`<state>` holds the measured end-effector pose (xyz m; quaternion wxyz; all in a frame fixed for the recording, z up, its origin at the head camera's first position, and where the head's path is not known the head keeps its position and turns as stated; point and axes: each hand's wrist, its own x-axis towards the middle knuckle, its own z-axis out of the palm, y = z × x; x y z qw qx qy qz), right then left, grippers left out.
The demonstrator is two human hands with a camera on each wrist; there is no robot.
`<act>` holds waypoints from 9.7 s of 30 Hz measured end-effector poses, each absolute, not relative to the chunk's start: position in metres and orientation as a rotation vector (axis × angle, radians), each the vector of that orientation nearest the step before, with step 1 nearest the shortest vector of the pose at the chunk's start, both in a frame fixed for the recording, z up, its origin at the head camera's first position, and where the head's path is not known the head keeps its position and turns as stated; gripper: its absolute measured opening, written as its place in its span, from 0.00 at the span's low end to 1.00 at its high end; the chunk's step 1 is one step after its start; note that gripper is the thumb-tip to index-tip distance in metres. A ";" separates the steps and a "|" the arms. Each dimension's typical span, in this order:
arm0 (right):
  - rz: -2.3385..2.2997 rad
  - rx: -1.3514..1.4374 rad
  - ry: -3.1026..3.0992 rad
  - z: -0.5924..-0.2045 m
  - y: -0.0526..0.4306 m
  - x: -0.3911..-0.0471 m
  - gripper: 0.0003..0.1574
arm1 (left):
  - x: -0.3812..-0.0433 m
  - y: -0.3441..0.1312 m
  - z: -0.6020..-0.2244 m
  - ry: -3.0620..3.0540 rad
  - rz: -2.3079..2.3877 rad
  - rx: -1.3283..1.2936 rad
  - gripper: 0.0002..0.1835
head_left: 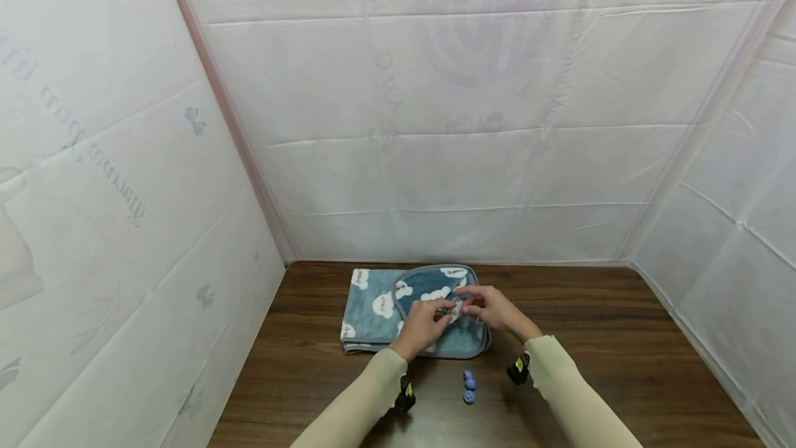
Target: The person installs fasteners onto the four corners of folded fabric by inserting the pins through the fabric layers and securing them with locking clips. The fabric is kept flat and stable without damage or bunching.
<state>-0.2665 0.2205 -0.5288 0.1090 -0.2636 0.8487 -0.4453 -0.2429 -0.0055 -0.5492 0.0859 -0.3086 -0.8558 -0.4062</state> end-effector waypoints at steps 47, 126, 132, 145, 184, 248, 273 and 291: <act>-1.322 -0.766 2.754 -0.531 0.213 -0.264 0.06 | -0.230 -0.007 -0.559 -2.427 -1.036 -1.018 0.08; -1.290 -0.709 2.751 -0.532 0.213 -0.257 0.04 | -0.240 -0.023 -0.550 -2.478 -1.255 -0.851 0.13; -1.283 -0.700 2.765 -0.533 0.211 -0.258 0.06 | -0.246 -0.020 -0.547 -2.533 -1.357 -0.763 0.13; -1.387 -0.764 2.698 -0.533 0.205 -0.259 0.03 | -0.252 -0.016 -0.551 -2.565 -1.385 -0.661 0.12; -1.404 -0.729 2.650 -0.531 0.199 -0.259 0.05 | -0.252 -0.018 -0.548 -2.504 -1.386 -0.775 0.13; -1.414 -0.748 2.963 -0.555 0.234 -0.246 0.25 | -0.241 -0.044 -0.550 -2.500 -0.624 -1.096 0.20; -0.948 -0.617 3.254 -0.581 0.288 -0.211 0.25 | -0.261 -0.084 -0.554 -2.628 -0.709 -0.867 0.30; -0.863 -0.466 3.170 -0.587 0.293 -0.210 0.22 | -0.262 -0.090 -0.567 -2.818 -0.817 -0.738 0.30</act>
